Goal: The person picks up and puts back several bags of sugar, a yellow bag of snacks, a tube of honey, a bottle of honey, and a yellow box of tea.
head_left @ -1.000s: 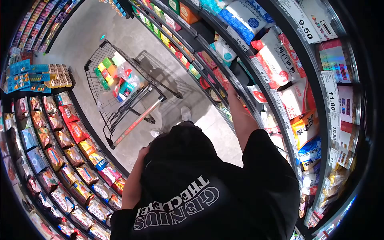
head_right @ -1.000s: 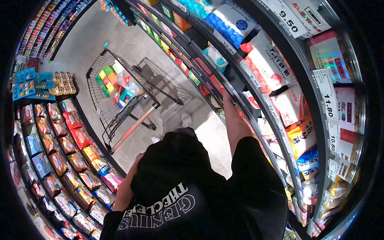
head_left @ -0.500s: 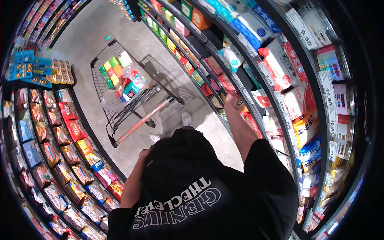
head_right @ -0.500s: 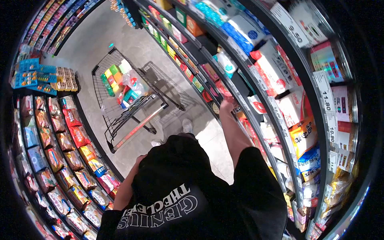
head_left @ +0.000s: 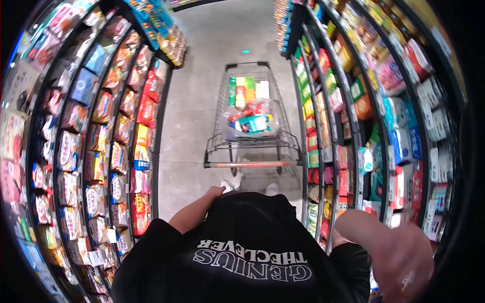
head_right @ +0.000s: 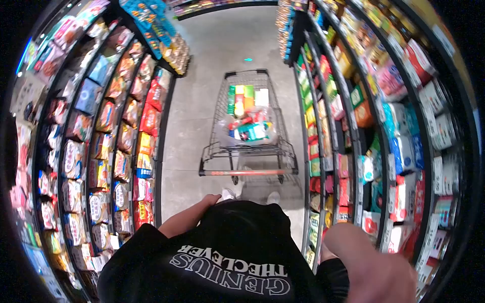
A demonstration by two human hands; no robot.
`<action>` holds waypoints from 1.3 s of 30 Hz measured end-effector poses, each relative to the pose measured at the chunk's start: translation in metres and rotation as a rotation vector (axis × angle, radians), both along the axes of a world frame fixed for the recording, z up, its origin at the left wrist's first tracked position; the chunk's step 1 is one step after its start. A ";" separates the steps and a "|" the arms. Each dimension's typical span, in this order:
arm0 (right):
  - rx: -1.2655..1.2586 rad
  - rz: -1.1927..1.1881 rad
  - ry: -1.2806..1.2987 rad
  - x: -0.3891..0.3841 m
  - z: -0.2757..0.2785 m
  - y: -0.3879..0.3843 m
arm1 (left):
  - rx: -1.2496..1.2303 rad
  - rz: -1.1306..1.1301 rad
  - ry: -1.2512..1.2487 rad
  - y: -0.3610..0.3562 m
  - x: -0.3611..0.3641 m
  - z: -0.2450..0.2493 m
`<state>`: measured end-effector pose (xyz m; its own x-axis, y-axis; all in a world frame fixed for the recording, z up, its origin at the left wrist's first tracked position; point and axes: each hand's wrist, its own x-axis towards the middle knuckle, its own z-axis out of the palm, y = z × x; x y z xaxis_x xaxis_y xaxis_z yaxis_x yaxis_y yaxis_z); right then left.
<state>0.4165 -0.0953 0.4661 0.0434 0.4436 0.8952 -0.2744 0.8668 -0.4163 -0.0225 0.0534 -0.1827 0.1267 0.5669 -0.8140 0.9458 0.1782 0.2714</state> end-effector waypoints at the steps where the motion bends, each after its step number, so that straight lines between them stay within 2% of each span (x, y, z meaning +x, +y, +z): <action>1: 0.254 0.018 -0.031 -0.025 0.019 0.007 | -0.051 0.106 0.026 0.000 0.009 0.053; 3: 0.266 0.102 0.037 -0.044 0.048 0.016 | 0.004 0.069 0.034 -0.001 -0.011 0.047; 4: 0.182 0.241 -0.128 -0.042 0.066 0.018 | 0.012 0.088 0.027 -0.003 -0.020 0.053; 6: 0.288 0.306 -0.066 -0.063 0.059 0.038 | 0.054 -0.052 -0.023 -0.010 -0.039 0.063; 7: 0.341 0.340 -0.037 -0.078 0.058 0.052 | 0.060 -0.026 -0.028 -0.014 -0.049 0.054; 9: 0.186 0.312 -0.182 -0.074 0.066 0.039 | 0.001 0.293 0.057 -0.028 -0.069 0.037; 10: 0.134 0.306 -0.233 -0.081 0.068 0.041 | 0.000 0.374 0.047 -0.036 -0.077 0.043; 13: 0.179 0.207 -0.156 -0.102 0.064 0.052 | -0.081 0.397 0.009 -0.055 -0.097 0.067; 14: 0.081 0.290 -0.189 -0.109 0.066 0.057 | -0.079 0.413 0.003 -0.057 -0.105 0.068; 16: 0.036 0.362 -0.179 -0.131 0.058 0.070 | -0.154 0.605 0.060 -0.074 -0.124 0.052; 17: 0.013 0.397 -0.173 -0.142 0.054 0.077 | -0.150 0.626 0.055 -0.081 -0.129 0.045; 20: 0.121 0.509 0.079 -0.185 0.044 0.115 | -0.094 0.738 0.071 -0.093 -0.140 0.036; 21: 0.160 0.658 0.083 -0.191 0.045 0.129 | -0.090 0.754 0.073 -0.094 -0.142 0.035; 23: 0.220 0.811 0.091 -0.200 0.047 0.142 | -0.111 0.724 0.011 -0.088 -0.149 0.037; 26: 0.054 1.046 -0.063 -0.202 0.063 0.146 | -0.056 0.680 -0.005 -0.076 -0.152 0.027; 28: -0.184 1.145 -0.003 -0.208 0.066 0.145 | -0.055 0.668 -0.004 -0.074 -0.164 -0.009; 29: -0.262 1.175 0.020 -0.212 0.066 0.147 | -0.022 0.542 -0.060 -0.072 -0.174 -0.038; 30: -0.225 1.206 -0.022 -0.214 0.067 0.149 | 0.007 0.412 -0.115 -0.069 -0.180 -0.051; 32: -0.186 1.224 -0.062 -0.213 0.069 0.148 | 0.004 0.467 -0.080 -0.052 -0.178 -0.019; 35: -0.347 1.153 -0.072 -0.208 0.073 0.138 | 0.009 0.515 -0.031 -0.040 -0.177 0.009; 38: -0.266 1.120 0.021 -0.210 0.061 0.138 | -0.023 0.523 0.002 -0.035 -0.177 0.040; 39: -0.118 1.100 0.018 -0.214 0.058 0.145 | -0.061 0.539 0.017 -0.031 -0.176 0.042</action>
